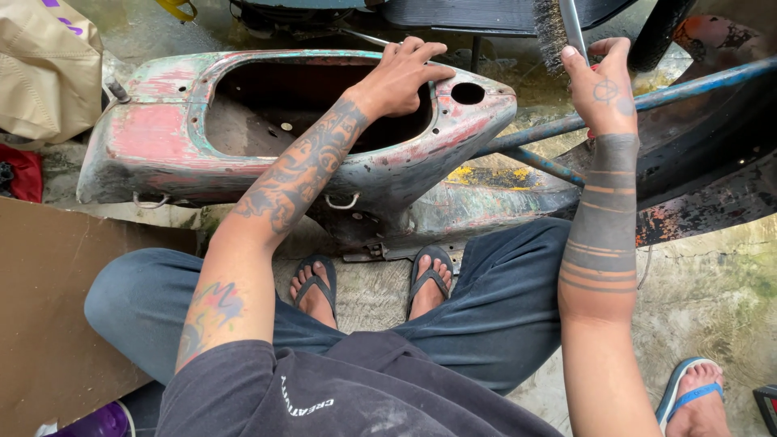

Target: Cleaning a metal scooter frame using a wire brush to remove rust and debris

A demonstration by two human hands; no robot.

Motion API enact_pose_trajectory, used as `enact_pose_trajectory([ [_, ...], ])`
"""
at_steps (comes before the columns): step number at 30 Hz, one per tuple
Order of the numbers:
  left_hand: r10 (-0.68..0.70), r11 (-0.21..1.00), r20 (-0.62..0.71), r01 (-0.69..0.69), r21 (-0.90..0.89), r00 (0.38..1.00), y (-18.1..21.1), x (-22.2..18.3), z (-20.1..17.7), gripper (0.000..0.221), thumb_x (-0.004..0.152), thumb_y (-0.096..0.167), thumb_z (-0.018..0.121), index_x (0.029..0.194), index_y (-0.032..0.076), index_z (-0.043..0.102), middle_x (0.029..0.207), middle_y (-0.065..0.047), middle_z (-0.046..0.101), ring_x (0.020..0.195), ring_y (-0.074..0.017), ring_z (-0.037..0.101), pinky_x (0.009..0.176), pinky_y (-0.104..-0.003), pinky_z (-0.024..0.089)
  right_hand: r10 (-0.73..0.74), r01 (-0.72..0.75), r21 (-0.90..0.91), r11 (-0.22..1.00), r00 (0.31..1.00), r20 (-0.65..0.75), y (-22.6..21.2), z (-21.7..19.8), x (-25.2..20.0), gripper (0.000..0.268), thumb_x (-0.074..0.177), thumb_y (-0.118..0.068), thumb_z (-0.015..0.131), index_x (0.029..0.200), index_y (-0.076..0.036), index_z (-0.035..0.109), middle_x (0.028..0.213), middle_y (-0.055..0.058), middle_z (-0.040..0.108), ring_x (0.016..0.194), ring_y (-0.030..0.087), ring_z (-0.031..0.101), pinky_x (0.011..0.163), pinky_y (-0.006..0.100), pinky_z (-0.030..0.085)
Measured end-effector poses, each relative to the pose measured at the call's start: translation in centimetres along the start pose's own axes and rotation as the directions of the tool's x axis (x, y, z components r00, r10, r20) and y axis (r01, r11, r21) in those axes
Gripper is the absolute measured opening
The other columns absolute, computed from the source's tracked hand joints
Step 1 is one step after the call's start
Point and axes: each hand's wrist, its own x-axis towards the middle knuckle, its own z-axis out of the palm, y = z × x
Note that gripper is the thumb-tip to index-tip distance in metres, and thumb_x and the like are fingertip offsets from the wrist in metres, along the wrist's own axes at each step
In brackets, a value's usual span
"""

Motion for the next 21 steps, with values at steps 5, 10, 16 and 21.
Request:
enact_pose_trajectory([
  [5,-0.087,0.996,0.099,0.085,0.023,0.991,0.3,-0.1,-0.4,0.085,0.08,-0.01,0.051,0.156,0.027,0.045,0.159,-0.015,0.032,0.133,-0.0411,0.032,0.101,-0.067,0.031,0.006,-0.006,-0.034,0.999,1.0,-0.002,-0.5,0.0,-0.2,0.043,0.109,-0.051,0.06,0.12,-0.015,0.041,0.096,0.005,0.048,0.08,0.024,0.053,0.073,0.045,0.042],
  [10,-0.018,1.0,0.014,0.018,0.003,1.0,-0.1,0.3,0.5,0.075,0.077,-0.006,0.054,0.146,0.022,0.057,0.152,-0.013,0.04,0.128,-0.0384,0.035,0.095,-0.06,0.035,0.011,-0.011,-0.036,0.999,1.0,-0.002,0.0,0.0,0.1,0.04,0.109,-0.048,0.061,0.119,-0.014,0.042,0.093,0.006,0.054,0.083,0.024,0.056,0.078,0.044,0.043],
  [16,-0.028,0.999,0.001,0.028,-0.024,1.0,0.1,0.2,0.3,0.072,0.079,-0.005,0.053,0.145,0.021,0.058,0.148,-0.013,0.044,0.126,-0.038,0.036,0.094,-0.059,0.034,0.022,-0.022,-0.061,0.998,1.0,-0.006,0.2,0.0,0.0,0.043,0.108,-0.051,0.061,0.122,-0.014,0.043,0.097,0.006,0.05,0.087,0.026,0.054,0.079,0.045,0.042],
  [21,-0.028,1.0,-0.025,0.028,-0.011,0.999,0.4,0.1,0.4,0.07,0.078,-0.006,0.053,0.144,0.02,0.06,0.145,-0.013,0.046,0.124,-0.0391,0.037,0.091,-0.059,0.036,0.001,-0.001,-0.059,0.998,1.0,-0.007,0.7,0.1,0.2,0.043,0.109,-0.049,0.061,0.122,-0.013,0.042,0.096,0.007,0.051,0.086,0.027,0.054,0.077,0.046,0.042],
])
